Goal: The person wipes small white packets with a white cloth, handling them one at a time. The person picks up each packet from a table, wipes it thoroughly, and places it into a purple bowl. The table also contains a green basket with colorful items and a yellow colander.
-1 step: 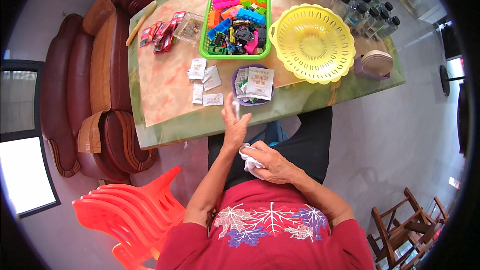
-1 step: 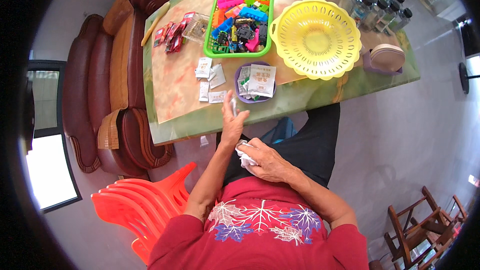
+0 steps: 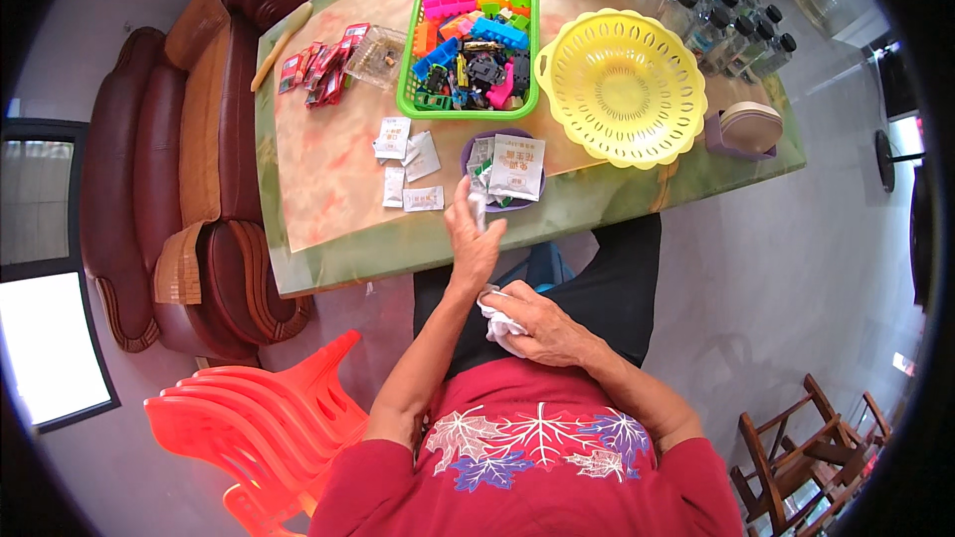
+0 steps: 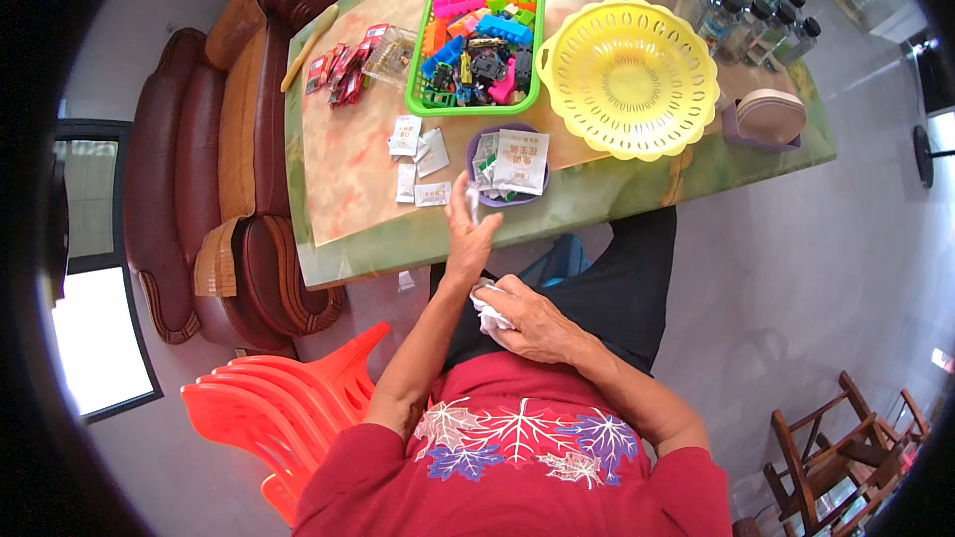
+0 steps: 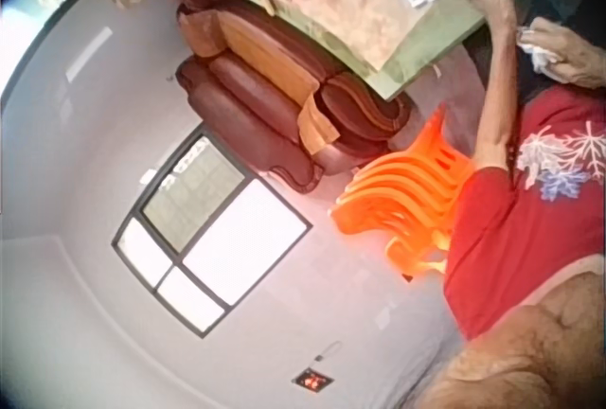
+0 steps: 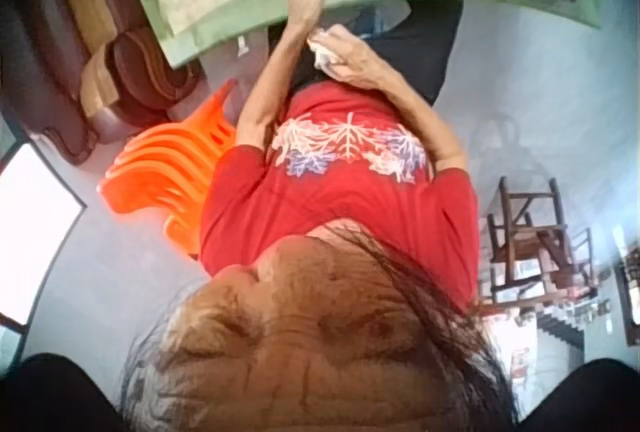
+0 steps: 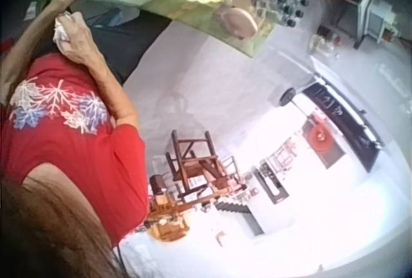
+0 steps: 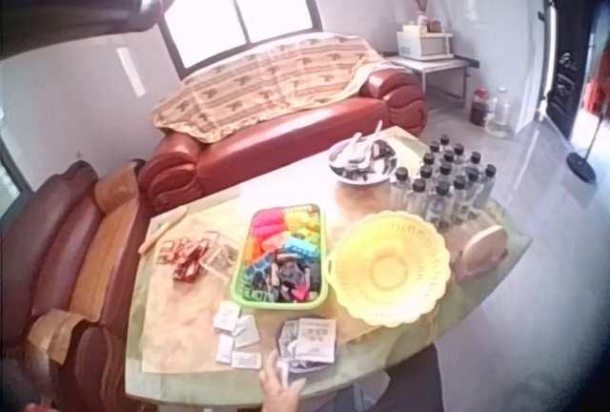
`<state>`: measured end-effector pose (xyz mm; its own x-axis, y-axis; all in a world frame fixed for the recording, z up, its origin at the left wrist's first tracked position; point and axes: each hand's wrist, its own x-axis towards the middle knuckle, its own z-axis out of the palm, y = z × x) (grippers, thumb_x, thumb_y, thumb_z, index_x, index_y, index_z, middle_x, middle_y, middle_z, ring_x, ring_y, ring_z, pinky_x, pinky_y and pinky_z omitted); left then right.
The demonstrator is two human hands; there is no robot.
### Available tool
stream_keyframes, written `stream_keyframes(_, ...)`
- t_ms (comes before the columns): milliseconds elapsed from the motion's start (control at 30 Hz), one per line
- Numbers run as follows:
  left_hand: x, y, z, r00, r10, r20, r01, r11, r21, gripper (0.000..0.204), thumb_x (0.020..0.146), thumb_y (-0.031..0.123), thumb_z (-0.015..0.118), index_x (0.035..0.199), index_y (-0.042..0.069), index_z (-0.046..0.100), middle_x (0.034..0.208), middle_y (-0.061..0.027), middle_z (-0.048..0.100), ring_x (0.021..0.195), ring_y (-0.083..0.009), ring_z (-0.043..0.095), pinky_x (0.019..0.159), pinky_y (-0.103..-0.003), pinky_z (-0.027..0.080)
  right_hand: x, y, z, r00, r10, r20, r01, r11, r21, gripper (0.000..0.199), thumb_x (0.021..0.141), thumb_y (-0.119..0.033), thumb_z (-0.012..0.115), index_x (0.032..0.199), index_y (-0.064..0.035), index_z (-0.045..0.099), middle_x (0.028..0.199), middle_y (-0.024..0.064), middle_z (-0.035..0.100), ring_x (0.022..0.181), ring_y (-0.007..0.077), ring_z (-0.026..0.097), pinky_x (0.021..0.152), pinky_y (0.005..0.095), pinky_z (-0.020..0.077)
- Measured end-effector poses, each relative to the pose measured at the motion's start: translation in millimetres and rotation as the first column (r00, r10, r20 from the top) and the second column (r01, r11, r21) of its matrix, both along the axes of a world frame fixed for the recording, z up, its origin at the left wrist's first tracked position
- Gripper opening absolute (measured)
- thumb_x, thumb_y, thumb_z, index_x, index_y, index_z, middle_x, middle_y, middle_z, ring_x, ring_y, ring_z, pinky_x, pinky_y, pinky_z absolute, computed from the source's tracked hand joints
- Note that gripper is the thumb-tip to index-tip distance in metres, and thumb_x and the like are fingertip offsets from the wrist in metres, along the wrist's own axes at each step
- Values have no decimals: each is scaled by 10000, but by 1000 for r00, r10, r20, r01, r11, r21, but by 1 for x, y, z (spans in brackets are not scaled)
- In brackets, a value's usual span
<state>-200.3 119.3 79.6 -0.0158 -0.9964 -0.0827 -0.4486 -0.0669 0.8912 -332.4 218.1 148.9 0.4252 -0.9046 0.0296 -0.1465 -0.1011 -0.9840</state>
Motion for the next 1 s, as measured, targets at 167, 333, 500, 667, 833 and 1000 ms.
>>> stream_keyframes(167,-57,-41,-15,926,66,372,-67,998,-10,884,646,160,666,1435,174,268,1245,-196,337,1166,-395,345,1016,-507,268,-10,6,-11,998,-57,-23,57,998,-6,404,823,-109,633,1197,-12,517,998,194,504,878,358,549,766,397,467)
stream_keyframes(333,-88,-55,-26,835,102,540,-90,995,-50,899,636,160,676,1433,182,260,1275,-227,308,1165,-429,328,982,-541,272,-30,11,-16,996,-91,-16,93,992,85,433,813,-99,641,1221,-33,511,1029,186,512,910,358,548,794,385,466)
stream_keyframes(500,-96,-61,-37,784,83,615,-82,996,-30,948,629,264,776,1426,173,270,1289,-229,299,1163,-412,331,962,-536,290,-41,16,-22,993,-115,-34,119,983,137,439,807,-65,622,1230,-40,508,1046,184,514,920,358,553,806,378,469)
stream_keyframes(667,-93,-60,-33,777,86,623,-80,996,-37,1063,577,400,837,1435,158,258,1294,-226,280,1180,-418,298,958,-547,283,-45,15,-25,990,-144,-7,142,969,204,459,791,-27,600,1241,-45,510,1053,178,510,921,356,564,808,371,468)
stream_keyframes(833,-80,-60,-18,806,315,501,-215,945,-248,855,678,392,779,1379,153,351,1279,-159,376,1211,-356,340,988,-524,268,-47,15,-26,987,-158,-30,161,969,188,453,792,-21,584,1239,-46,512,1039,178,506,898,349,567,783,369,463)
stream_keyframes(1000,25,-62,-60,708,412,573,-325,911,-254,622,719,201,707,1277,135,440,1245,-117,420,1187,-340,381,968,-515,288,-49,18,-29,990,-138,-40,143,969,199,460,790,-15,572,1244,-50,510,1027,176,507,891,342,566,780,365,461)
